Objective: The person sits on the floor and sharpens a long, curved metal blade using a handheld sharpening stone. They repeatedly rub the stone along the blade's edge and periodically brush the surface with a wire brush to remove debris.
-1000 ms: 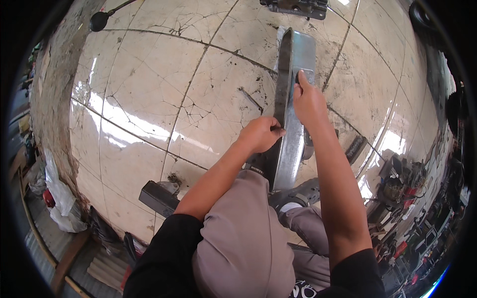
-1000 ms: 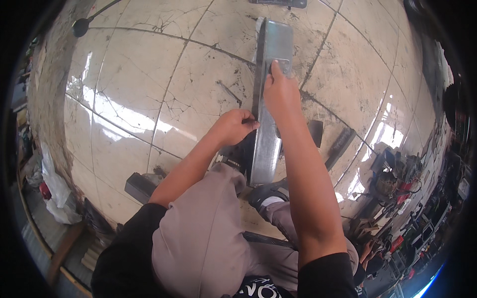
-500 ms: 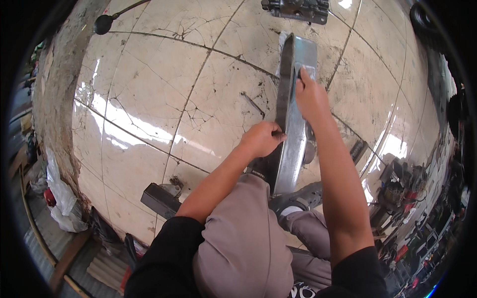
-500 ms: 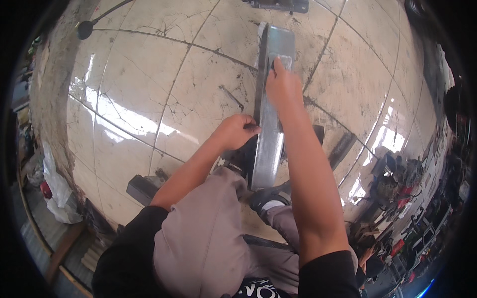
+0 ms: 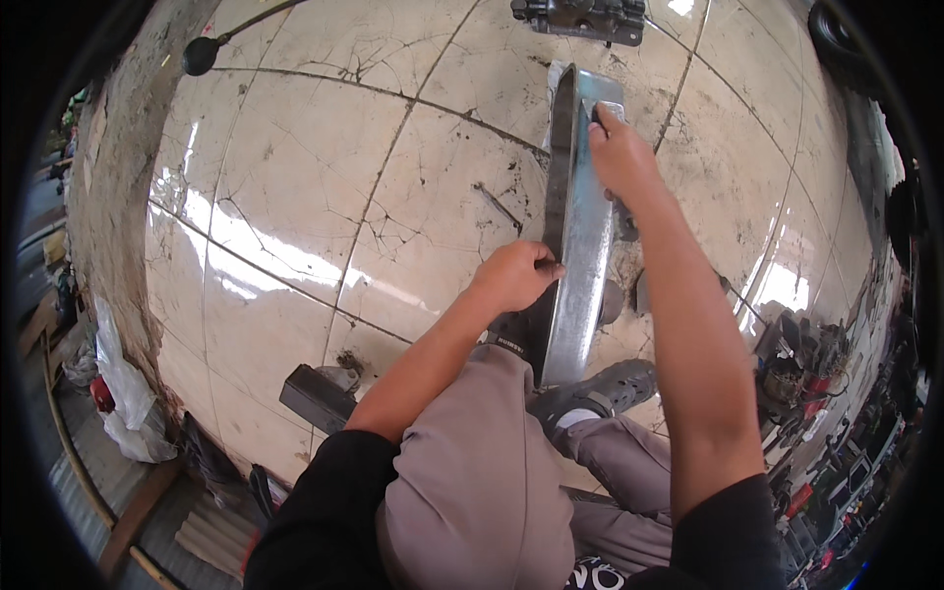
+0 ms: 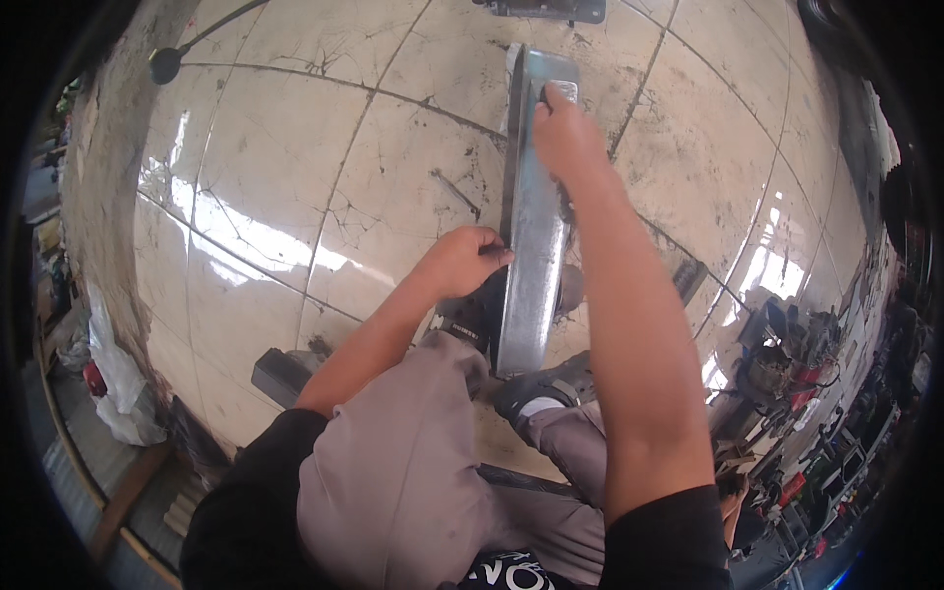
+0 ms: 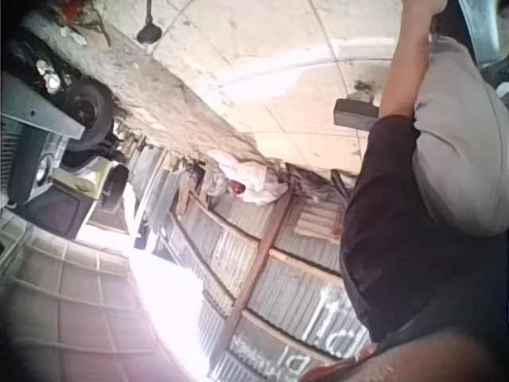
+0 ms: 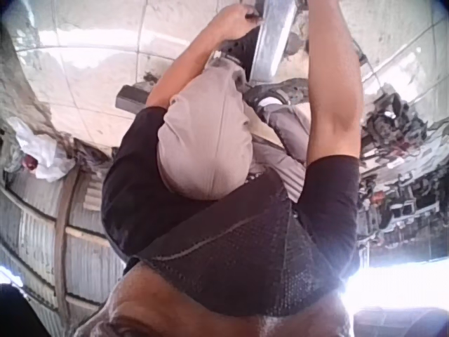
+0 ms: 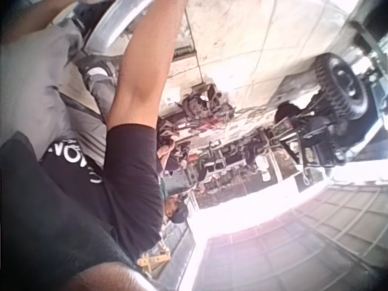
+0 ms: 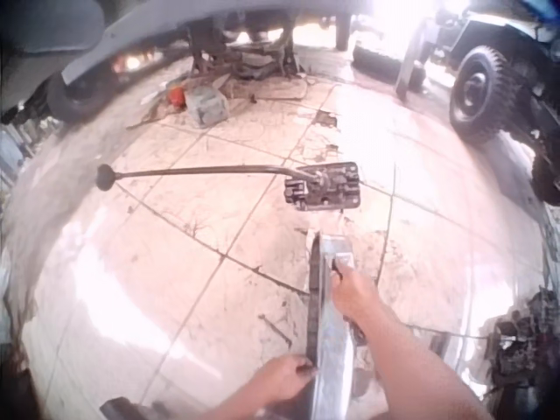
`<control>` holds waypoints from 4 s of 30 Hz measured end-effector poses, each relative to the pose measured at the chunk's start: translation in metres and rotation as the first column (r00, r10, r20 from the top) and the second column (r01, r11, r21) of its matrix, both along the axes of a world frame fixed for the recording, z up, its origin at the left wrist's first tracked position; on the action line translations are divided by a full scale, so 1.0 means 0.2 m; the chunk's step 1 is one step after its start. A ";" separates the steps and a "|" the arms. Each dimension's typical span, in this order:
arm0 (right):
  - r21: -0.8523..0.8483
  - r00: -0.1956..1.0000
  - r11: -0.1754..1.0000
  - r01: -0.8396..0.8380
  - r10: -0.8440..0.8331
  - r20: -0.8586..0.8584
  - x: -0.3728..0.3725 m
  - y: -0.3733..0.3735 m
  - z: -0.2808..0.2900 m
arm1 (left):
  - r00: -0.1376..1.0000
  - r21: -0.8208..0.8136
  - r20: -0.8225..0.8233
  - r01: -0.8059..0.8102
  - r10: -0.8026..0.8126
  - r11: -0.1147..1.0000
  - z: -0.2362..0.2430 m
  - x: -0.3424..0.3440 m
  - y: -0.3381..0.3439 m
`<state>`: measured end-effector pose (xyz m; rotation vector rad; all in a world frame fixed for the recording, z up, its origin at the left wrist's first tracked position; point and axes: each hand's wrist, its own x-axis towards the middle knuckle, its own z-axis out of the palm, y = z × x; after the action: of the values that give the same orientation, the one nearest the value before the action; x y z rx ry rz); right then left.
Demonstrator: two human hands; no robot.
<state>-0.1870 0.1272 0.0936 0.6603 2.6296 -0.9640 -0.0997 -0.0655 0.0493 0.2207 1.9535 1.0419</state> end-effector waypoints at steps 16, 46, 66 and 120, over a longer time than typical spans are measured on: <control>0.142 0.976 0.968 -0.209 0.196 0.097 0.81 -0.09 0.09 | 1.000 0.022 0.001 -0.015 0.015 1.000 -0.01 0.00 0.00; 0.111 0.997 0.991 -0.076 0.075 0.016 -0.25 0.12 0.00 | 1.000 0.028 0.003 0.014 -0.014 1.000 0.00 0.00 -0.01; 0.157 0.995 0.983 -0.093 0.098 -0.025 -0.02 0.06 -0.03 | 0.999 -0.005 -0.017 0.029 -0.030 1.000 0.02 -0.01 0.01; -0.192 0.924 0.917 0.350 -0.371 -0.089 0.77 -0.09 -0.04 | 0.999 -0.028 0.029 -0.023 0.024 0.999 0.04 0.00 0.02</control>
<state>-0.0333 0.1087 0.0853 1.1015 2.5343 -1.3598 -0.0990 -0.0613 0.0576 0.1665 1.9469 1.0269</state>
